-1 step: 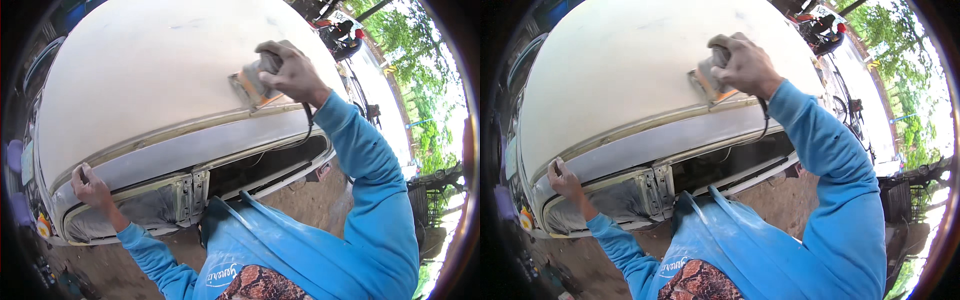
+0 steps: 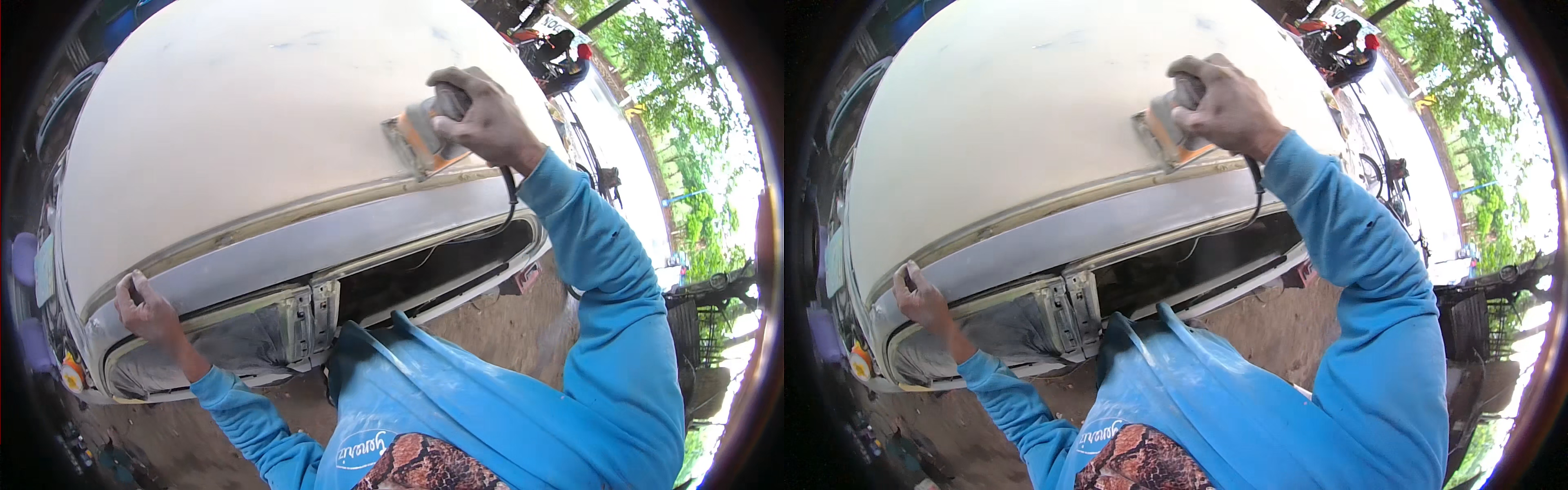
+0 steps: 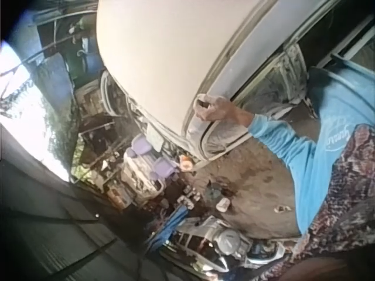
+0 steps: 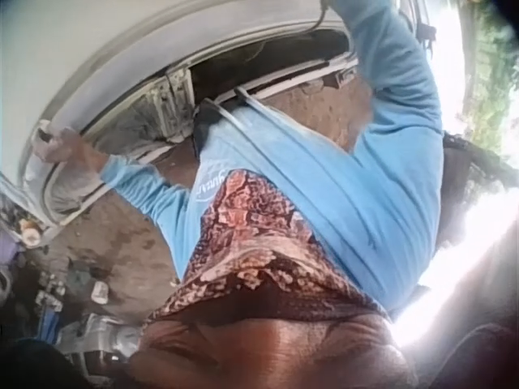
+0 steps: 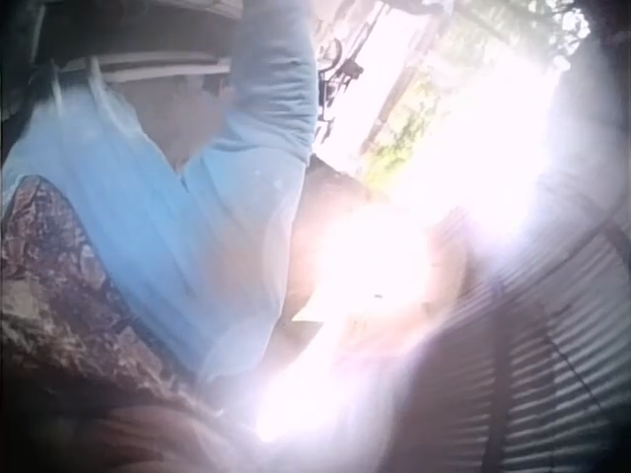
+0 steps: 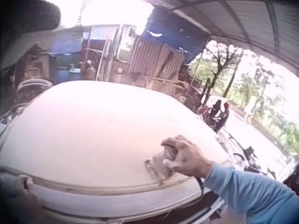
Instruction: Sanding the roof of a white vehicle using a power sander.
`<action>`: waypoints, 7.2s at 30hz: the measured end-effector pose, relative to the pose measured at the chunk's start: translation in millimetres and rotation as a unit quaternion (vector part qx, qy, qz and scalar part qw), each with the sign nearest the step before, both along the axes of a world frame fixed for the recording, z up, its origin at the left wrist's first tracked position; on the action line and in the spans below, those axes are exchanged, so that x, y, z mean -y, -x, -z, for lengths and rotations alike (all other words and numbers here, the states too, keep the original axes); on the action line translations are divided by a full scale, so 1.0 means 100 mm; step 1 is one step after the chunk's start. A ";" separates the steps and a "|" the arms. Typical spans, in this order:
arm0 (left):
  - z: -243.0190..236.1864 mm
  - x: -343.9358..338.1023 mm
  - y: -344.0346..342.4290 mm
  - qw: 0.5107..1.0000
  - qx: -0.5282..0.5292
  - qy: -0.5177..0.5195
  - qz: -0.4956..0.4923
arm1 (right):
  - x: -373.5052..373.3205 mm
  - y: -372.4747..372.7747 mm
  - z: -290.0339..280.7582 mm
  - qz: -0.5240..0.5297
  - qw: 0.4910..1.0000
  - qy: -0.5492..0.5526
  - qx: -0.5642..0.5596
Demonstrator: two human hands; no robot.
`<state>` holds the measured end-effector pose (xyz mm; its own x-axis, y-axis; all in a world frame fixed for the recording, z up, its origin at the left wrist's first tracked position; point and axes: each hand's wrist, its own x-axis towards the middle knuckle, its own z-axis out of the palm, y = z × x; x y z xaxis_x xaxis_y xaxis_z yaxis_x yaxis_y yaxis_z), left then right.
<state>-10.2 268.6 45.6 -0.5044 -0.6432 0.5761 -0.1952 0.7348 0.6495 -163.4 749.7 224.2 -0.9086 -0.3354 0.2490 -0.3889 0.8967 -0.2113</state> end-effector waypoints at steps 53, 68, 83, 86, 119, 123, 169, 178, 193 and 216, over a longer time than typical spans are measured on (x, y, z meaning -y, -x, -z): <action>0.03 -0.11 -0.12 0.950 -0.284 -0.131 -0.006 | 3.83 -0.18 -0.18 -0.354 0.926 -0.091 0.091; -0.05 -0.03 -0.11 0.993 -0.113 -0.012 -0.038 | 4.55 0.98 -0.08 -0.366 0.927 -0.033 0.076; -0.05 0.03 -0.11 0.998 -0.006 -0.021 -0.060 | -0.99 2.98 0.08 -0.035 0.982 0.091 0.159; -0.04 0.05 -0.11 0.998 -0.019 -0.023 -0.048 | -2.12 2.86 0.18 0.086 0.979 0.127 0.131; -0.25 -0.01 -0.08 0.997 0.058 0.026 -0.038 | 2.51 5.05 0.03 -0.037 0.983 0.165 0.069; -0.25 0.03 -0.08 0.997 0.061 0.026 -0.038 | 3.68 4.92 0.01 -0.222 0.967 0.090 0.087; -0.06 0.75 -0.39 0.991 0.050 -0.119 -0.035 | 0.42 5.34 -0.04 -0.112 0.915 0.306 0.237; 0.13 1.08 -0.60 0.995 0.046 -0.092 -0.007 | -0.88 5.65 0.14 -0.111 0.826 0.461 0.306; 0.09 1.10 -0.52 0.996 0.079 -0.029 -0.041 | -2.51 4.60 0.26 0.240 0.947 0.180 0.112; -0.46 -1.27 -1.40 0.986 0.055 -0.146 -0.061 | -1.12 3.45 -0.42 0.061 0.990 0.118 0.055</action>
<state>130.0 395.1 91.7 -0.4611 -0.8340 0.3029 -0.3519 0.4852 0.8004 -508.4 862.0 266.1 -0.9646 -0.1662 0.2048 -0.2443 0.8558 -0.4559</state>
